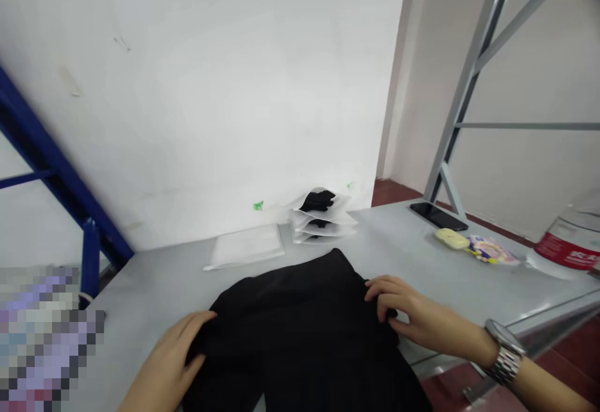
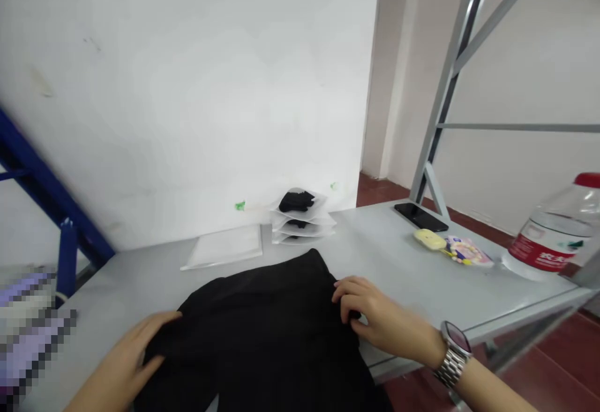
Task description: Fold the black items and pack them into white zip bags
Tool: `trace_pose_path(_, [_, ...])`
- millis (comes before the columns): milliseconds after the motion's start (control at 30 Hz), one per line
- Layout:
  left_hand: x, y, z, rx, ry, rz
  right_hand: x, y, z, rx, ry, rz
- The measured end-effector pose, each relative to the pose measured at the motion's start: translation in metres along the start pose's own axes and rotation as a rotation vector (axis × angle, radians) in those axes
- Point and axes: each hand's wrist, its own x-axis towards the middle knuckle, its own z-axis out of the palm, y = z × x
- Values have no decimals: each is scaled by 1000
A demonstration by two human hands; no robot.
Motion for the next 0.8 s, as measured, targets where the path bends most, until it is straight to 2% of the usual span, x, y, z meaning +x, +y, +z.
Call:
trace_pose_path(67, [-6, -3, -1, -3, 2, -68, -3, 3, 3, 52, -45, 37])
trace_pose_path(167, [-8, 3, -5, 31, 47, -154, 3, 11, 7, 129, 14, 122])
trace_pose_path(233, [-7, 9, -7, 71, 59, -131, 10, 16, 10, 113, 48, 193])
trace_pose_path(333, [-2, 16, -7, 108, -51, -69, 17, 24, 15, 11, 14, 254])
trace_pose_path(400, [7, 19, -7, 132, -156, -89, 20, 28, 17, -36, -21, 286])
trace_pose_path(467, [17, 25, -7, 187, -195, -146, 24, 32, 18, -51, -50, 329])
trace_pose_path(633, [29, 41, -6, 314, -124, -352, 28, 41, 19, -57, -50, 406])
trace_pose_path(733, [21, 40, -7, 213, -117, -366, 26, 45, 23, -29, 43, 431])
trace_pose_path(800, [14, 37, -10, 138, -44, -348, 25, 44, 26, 58, 115, 425])
